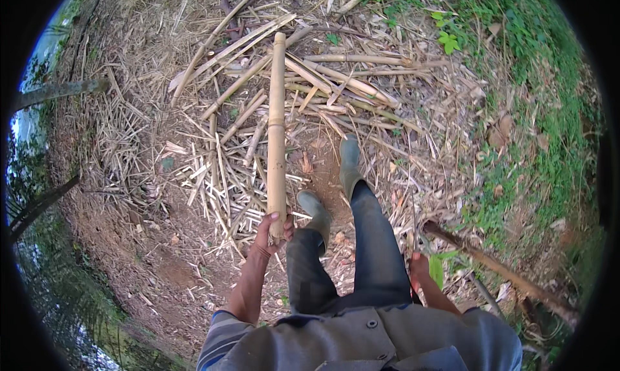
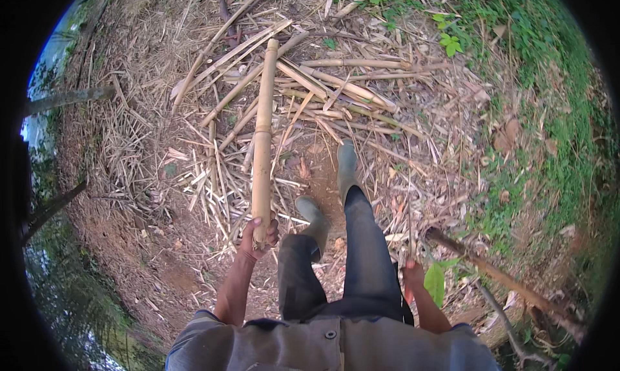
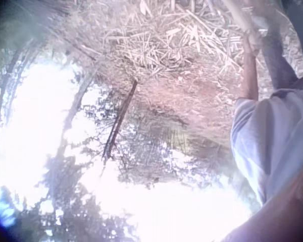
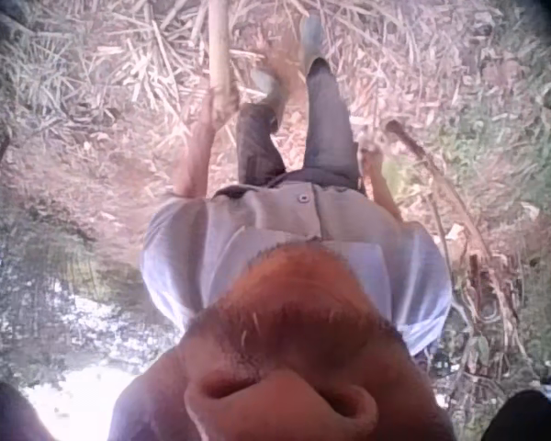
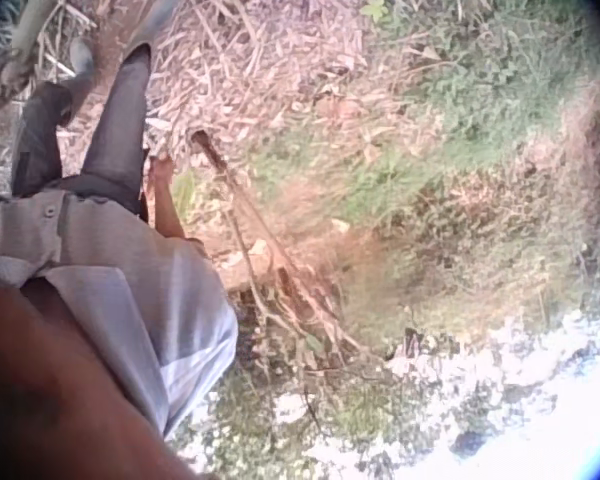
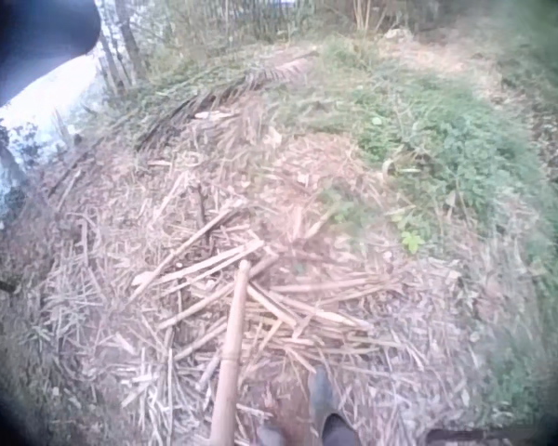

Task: The person uses a machete to cut long sticks into smaller pieces. They repeatedly pick up sticks from the ground, hold them with one hand, and chop them with the other hand, dropping the cut pieces onto the ground.

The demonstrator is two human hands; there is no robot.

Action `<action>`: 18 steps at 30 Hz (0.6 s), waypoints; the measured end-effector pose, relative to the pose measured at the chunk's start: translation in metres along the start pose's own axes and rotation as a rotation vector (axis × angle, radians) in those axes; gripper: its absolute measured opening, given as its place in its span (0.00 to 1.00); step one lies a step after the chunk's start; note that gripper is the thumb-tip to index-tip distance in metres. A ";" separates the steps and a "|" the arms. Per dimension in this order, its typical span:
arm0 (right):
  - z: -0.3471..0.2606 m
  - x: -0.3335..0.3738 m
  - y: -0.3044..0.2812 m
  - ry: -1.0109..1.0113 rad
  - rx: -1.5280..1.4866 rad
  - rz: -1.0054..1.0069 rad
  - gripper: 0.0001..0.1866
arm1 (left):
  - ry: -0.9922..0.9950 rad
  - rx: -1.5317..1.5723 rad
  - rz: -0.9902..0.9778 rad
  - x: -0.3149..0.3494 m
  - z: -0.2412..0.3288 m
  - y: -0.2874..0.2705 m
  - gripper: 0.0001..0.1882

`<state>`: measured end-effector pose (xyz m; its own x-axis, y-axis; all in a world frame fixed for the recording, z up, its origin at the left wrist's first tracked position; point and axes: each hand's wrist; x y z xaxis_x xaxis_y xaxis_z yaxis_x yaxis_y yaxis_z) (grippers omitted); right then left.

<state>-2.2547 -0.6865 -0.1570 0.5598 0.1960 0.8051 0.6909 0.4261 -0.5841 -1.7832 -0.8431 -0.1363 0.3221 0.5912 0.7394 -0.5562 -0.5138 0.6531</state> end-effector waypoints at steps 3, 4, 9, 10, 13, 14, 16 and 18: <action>-0.031 0.045 -0.013 -0.148 -0.281 0.005 0.07 | -0.021 0.198 -0.166 0.075 -0.013 0.026 0.23; -0.035 0.053 -0.012 -0.187 -0.378 0.025 0.08 | -0.010 0.200 -0.206 0.095 -0.014 0.035 0.24; -0.078 0.061 -0.035 -0.632 -0.225 0.330 0.15 | -0.041 0.230 -0.356 0.148 -0.019 0.071 0.23; -0.092 0.075 -0.049 -0.601 -0.294 0.257 0.16 | -0.025 0.154 -0.324 0.150 -0.020 0.070 0.23; -0.119 0.117 -0.078 -0.473 -0.337 0.060 0.16 | 0.029 -0.044 -0.157 0.151 -0.020 0.082 0.23; -0.116 0.120 -0.079 -0.468 -0.364 0.050 0.15 | 0.042 -0.078 -0.086 0.150 -0.018 0.087 0.23; -0.115 0.122 -0.081 -0.476 -0.394 0.007 0.15 | 0.055 -0.073 -0.029 0.153 -0.011 0.085 0.22; -0.104 0.106 -0.077 -0.455 -0.444 -0.037 0.15 | 0.040 0.045 -0.119 0.146 -0.014 0.088 0.22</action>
<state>-2.2011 -0.7902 -0.0377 0.3490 0.5851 0.7320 0.8845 0.0524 -0.4635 -1.7956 -0.7937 0.0270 0.3523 0.6736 0.6497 -0.4804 -0.4657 0.7432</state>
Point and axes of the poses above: each hand's wrist, its own x-axis away from the middle knuckle, its own y-axis out of the palm, z = x × y, and after that the axes turned 3 degrees about y, right-handed
